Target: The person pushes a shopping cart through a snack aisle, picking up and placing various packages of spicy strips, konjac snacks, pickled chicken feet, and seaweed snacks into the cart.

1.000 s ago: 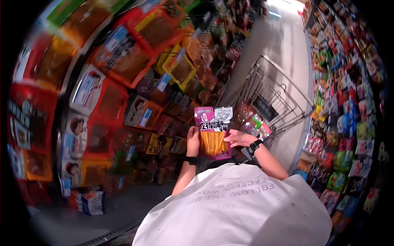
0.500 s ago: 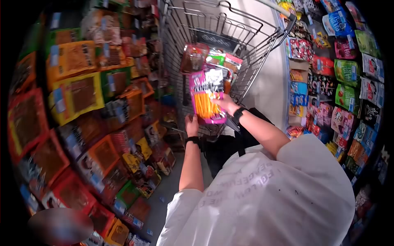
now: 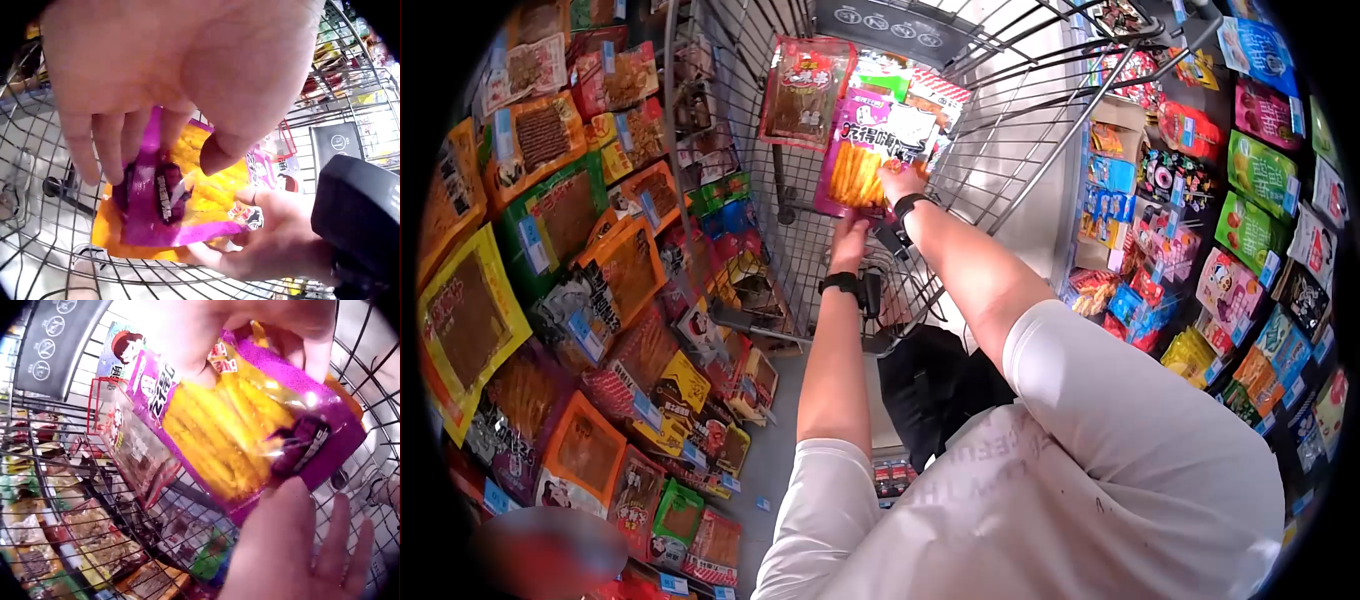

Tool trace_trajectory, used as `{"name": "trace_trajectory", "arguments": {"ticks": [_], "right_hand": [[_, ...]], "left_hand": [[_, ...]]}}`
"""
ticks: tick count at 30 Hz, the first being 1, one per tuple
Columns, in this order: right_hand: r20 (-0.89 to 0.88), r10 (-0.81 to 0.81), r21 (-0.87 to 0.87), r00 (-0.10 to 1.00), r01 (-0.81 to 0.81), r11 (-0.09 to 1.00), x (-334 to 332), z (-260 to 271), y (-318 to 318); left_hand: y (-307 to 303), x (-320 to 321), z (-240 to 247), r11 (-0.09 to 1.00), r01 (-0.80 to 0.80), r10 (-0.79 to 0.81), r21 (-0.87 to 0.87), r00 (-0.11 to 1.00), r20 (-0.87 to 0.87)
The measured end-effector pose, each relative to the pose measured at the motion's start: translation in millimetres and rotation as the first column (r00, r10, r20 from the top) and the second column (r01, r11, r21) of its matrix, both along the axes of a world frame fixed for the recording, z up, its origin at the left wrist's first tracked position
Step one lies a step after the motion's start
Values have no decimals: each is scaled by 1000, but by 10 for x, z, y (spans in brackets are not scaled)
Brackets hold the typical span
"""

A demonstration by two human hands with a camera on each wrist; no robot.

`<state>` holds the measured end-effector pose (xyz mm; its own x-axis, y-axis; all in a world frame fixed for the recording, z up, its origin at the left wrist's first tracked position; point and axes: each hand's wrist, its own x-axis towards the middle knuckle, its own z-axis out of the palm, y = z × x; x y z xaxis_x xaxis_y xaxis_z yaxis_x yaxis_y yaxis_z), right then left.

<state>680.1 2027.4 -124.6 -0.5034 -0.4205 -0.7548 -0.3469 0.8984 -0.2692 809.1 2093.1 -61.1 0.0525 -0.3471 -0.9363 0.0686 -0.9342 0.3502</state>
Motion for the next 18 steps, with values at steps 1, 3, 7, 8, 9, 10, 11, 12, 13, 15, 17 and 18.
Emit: {"name": "trace_trajectory", "arguments": {"ticks": [1,3,7,8,9,10,11,12,13,15,17,18], "right_hand": [[215,-65,-27,974,72,997,-25,335,-70],[169,-113,89,979,99,991,38,520,-204],[221,191,62,956,-209,976,-156,23,-181],[239,301,31,923,-317,948,-248,447,-224],[154,278,-38,948,-275,961,-301,412,-200],[256,265,-122,930,-241,963,-383,380,-160],[133,484,-114,865,-472,874,-407,824,-259],[325,399,-248,857,-330,911,-397,1410,-280],[354,316,-364,880,-182,914,-475,971,-149],[619,266,-256,739,-129,958,-640,839,-178],[624,149,-141,767,-78,987,-557,1727,-170],[611,85,-161,787,18,987,-442,2072,-108]], "left_hand": [[73,88,-76,996,71,-70,59,997,-22],[125,263,37,985,123,-123,122,992,-8],[126,556,849,998,4,0,-59,997,81],[159,662,1011,991,-29,42,-127,994,103],[158,752,1306,981,-8,41,-193,985,166],[200,899,1459,968,-55,93,-243,985,146],[281,1032,1557,945,-102,162,-311,971,174],[355,1153,1691,913,-146,232,-380,953,192],[388,1259,1919,872,-193,311,-449,928,204],[379,1417,2440,773,-280,465,-570,861,208],[458,1756,2738,675,-227,493,-701,847,200],[443,1906,2905,599,-211,519,-772,836,175]]}}
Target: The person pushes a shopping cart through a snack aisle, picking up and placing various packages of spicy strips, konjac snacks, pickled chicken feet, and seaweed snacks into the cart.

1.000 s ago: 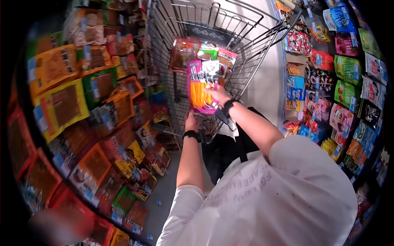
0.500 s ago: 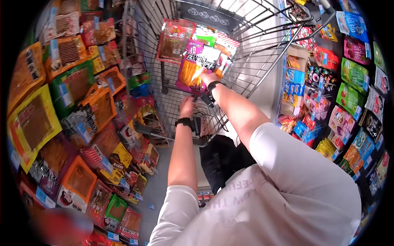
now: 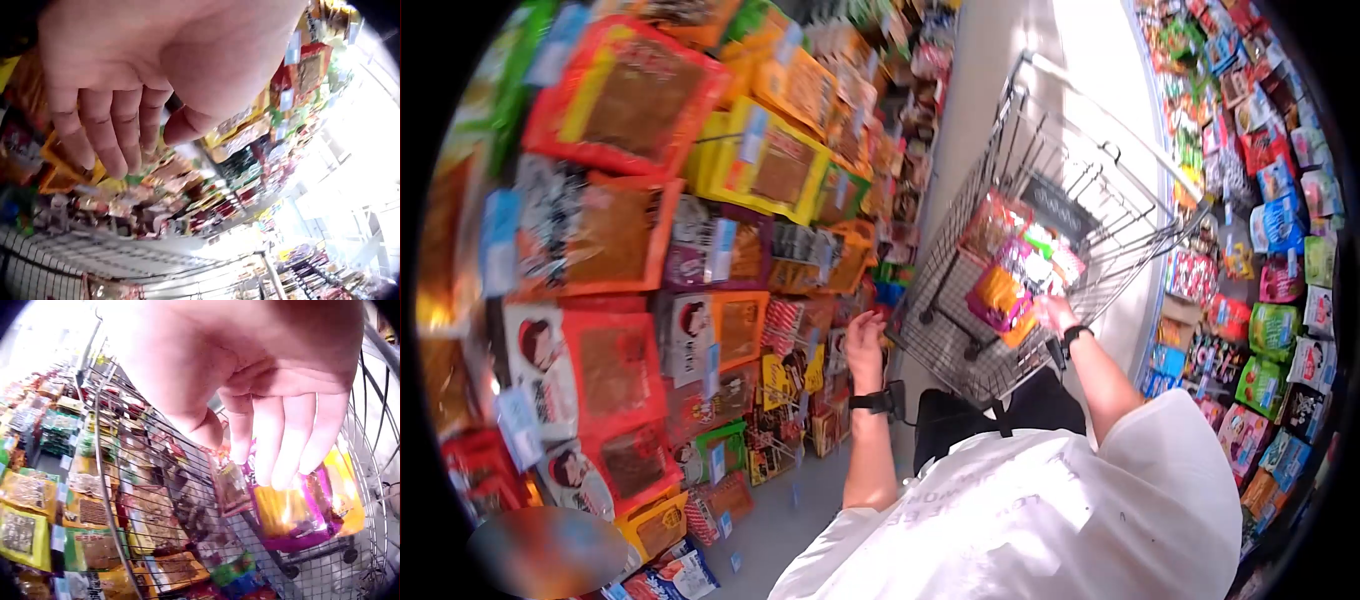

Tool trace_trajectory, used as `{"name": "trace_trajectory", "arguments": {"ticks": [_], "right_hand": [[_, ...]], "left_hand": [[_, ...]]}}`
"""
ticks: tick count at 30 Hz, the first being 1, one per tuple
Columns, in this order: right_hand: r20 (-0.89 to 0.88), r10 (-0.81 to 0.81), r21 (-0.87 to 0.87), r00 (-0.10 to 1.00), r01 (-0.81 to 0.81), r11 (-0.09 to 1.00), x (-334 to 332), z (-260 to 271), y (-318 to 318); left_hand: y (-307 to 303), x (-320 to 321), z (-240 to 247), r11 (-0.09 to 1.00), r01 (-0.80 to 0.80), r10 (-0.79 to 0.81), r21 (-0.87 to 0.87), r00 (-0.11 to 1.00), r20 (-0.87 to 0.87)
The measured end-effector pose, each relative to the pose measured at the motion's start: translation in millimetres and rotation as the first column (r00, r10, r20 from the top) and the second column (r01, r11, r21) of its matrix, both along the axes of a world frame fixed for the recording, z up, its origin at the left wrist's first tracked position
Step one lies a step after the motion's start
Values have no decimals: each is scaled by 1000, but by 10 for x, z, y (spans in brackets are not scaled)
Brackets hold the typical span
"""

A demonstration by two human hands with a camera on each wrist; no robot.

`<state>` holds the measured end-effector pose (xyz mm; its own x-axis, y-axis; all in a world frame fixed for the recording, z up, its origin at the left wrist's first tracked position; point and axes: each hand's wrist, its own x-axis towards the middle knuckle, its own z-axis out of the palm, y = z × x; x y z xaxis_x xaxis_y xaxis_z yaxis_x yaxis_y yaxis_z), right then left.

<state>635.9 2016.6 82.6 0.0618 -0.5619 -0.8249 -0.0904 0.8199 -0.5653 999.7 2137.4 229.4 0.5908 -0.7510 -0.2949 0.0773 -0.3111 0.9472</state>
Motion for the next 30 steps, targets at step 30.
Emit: {"name": "trace_trajectory", "arguments": {"ticks": [30], "right_hand": [[215,-59,-143,975,91,985,-549,1132,-65]], "left_hand": [[-1787,960,1797,910,-49,319,-412,719,618]]}}
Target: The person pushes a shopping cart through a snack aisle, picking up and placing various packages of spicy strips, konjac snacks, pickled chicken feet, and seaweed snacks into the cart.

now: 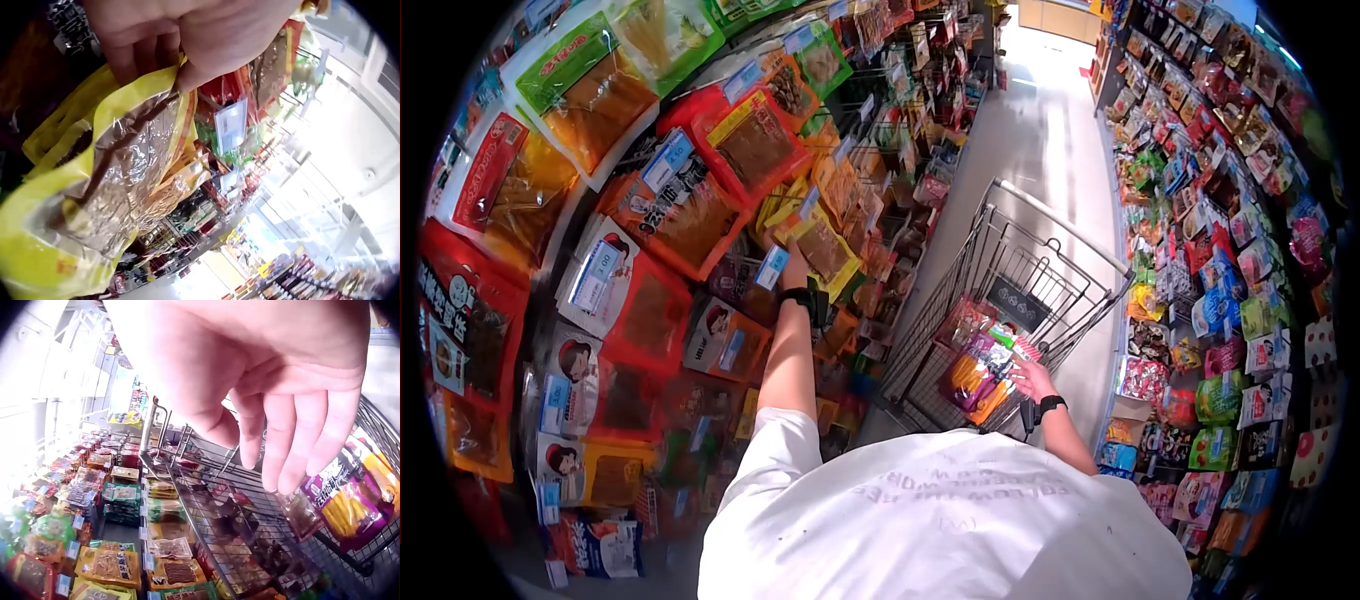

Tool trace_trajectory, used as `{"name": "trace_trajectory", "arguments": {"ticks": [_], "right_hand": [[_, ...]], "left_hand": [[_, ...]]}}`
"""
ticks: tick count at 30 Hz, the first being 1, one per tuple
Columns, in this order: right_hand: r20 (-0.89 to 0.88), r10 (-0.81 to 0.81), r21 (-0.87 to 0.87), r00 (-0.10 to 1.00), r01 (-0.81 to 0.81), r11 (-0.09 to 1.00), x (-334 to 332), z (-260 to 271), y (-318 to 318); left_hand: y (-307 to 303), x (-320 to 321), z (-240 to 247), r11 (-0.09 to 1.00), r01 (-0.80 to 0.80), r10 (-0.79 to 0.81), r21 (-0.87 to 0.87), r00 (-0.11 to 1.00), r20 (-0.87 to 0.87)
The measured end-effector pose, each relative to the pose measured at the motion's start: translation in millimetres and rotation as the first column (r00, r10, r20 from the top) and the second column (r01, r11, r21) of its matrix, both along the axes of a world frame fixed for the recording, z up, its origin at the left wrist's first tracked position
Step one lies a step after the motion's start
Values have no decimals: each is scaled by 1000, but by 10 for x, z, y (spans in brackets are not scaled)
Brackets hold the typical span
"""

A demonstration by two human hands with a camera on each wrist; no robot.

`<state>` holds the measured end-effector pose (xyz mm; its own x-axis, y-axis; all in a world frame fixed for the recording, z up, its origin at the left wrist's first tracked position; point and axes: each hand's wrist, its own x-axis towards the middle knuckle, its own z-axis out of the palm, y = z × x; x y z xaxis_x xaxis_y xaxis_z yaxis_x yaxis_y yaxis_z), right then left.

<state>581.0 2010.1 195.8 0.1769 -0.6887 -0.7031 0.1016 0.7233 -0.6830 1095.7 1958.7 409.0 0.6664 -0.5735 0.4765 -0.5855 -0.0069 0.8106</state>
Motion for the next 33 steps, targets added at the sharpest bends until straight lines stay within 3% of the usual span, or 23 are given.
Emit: {"name": "trace_trajectory", "arguments": {"ticks": [1,2,3,4,5,6,8,10,12,13,16,18,20,22,24,28,29,30,32,33], "right_hand": [[-7,-9,9,1000,9,1000,-24,-8,-59],[0,2,15,1000,-2,1000,-64,-11,-109],[31,34,-7,999,-33,999,-110,-5,-174],[63,62,-33,996,-60,998,-157,-6,-248],[91,46,-38,995,-43,998,-162,-25,-316],[96,50,-39,994,-46,998,-194,-45,-377],[151,47,-78,987,-35,996,-193,17,-481],[196,89,-116,976,-67,991,-156,137,-536],[180,200,-173,963,-169,970,-51,370,-546],[211,284,-231,935,-234,944,7,386,-557],[267,483,-467,834,-326,822,306,449,-477],[344,579,-473,739,-396,787,456,580,-438],[336,606,-183,721,-582,793,568,267,-403],[360,605,-217,710,-567,794,615,78,-338],[520,523,-200,675,-499,843,608,139,-275],[414,374,-165,830,-336,927,667,-225,-108],[295,351,-73,889,-345,936,618,-275,-115],[316,172,-44,933,-167,985,620,-374,-62],[213,-18,-43,977,28,999,592,-702,-9],[180,-139,-52,974,150,987,620,-902,13]], "left_hand": [[-55,-18,-65,989,-95,88,-113,994,-64],[-80,-17,-104,989,-105,99,-108,993,-56],[-108,16,-112,972,-171,211,159,933,-291],[-156,43,-110,895,-158,362,418,806,-469],[-135,77,-198,928,-107,306,356,763,-569],[-120,-14,-367,993,-77,41,-87,935,-353],[-38,-285,-388,983,-69,19,-171,960,-280],[166,-660,-419,999,-36,11,-38,856,-516],[332,-1241,-402,976,80,-193,-203,749,-633],[431,-1424,-519,984,124,-176,-128,806,-565],[699,-2074,-701,971,238,-139,40,687,-714],[755,-2382,-829,946,307,-135,105,666,-733],[886,-2482,-971,899,396,-139,189,666,-733],[912,-2405,-1051,888,383,-50,256,632,-773],[908,-2272,-1269,881,399,-20,255,570,-821],[814,-2125,-1795,785,502,50,362,532,-845],[739,-2225,-1856,734,537,156,416,463,-873],[706,-2216,-2055,637,661,176,396,375,-910],[663,-2435,-2513,506,750,129,425,422,-898],[735,-2361,-2936,404,838,51,368,381,-923]]}}
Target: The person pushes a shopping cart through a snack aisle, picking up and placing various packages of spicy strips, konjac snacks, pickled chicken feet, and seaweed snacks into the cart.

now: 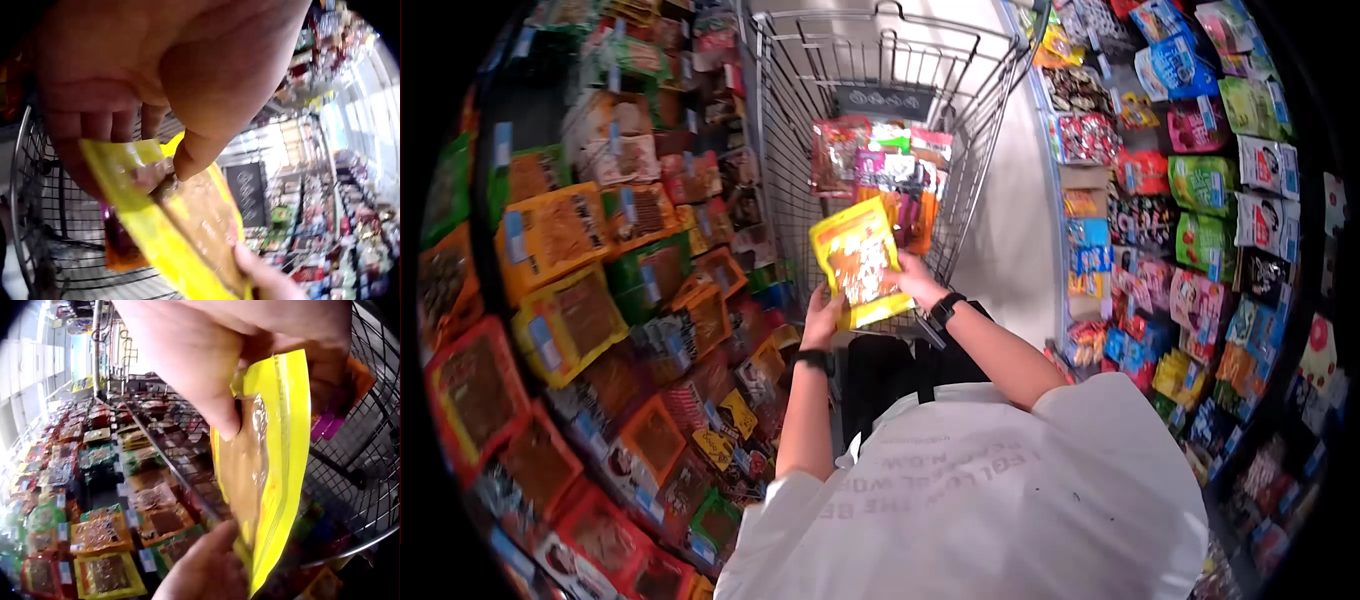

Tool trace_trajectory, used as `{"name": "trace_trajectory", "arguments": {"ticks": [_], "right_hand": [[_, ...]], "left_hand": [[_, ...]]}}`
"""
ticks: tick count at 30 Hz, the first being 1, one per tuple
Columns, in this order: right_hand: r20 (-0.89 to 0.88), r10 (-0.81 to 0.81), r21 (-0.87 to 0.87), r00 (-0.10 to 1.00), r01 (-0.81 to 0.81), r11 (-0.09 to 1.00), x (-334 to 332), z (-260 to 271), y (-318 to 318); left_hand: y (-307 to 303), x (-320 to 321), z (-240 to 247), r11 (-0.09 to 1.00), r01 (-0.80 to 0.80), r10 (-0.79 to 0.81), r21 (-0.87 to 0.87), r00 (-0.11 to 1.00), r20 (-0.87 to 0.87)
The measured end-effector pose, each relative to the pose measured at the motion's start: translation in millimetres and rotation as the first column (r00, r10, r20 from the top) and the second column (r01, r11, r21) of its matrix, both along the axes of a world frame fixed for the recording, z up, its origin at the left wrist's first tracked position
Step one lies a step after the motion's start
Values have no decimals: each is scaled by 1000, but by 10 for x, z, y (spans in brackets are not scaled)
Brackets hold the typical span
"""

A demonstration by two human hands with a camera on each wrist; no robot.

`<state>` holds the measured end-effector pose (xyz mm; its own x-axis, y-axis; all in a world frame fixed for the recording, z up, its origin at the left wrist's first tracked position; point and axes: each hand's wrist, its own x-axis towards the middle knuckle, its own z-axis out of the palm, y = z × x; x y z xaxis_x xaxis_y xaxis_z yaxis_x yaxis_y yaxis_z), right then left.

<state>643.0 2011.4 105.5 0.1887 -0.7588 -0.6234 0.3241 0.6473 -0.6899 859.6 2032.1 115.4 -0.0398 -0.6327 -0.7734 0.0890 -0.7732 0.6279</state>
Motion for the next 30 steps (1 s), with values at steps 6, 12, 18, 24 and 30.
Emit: {"name": "trace_trajectory", "arguments": {"ticks": [6,12,18,24,30], "right_hand": [[-441,-128,4,888,145,989,340,-964,-364],[-473,-166,-95,865,137,986,834,-2000,-1000],[-508,361,298,782,-234,925,841,-2532,-754],[-552,251,6,795,-297,955,603,-1898,168],[-303,274,167,913,-232,958,367,-751,845]], "left_hand": [[-328,-14,-1202,988,93,-52,-121,951,306],[-790,238,-1222,983,149,-93,-107,908,409],[-534,495,-1273,973,178,-124,-145,940,319],[-437,600,-397,953,232,-193,-197,961,198],[-595,859,539,964,19,-13,-265,1000,24]]}}
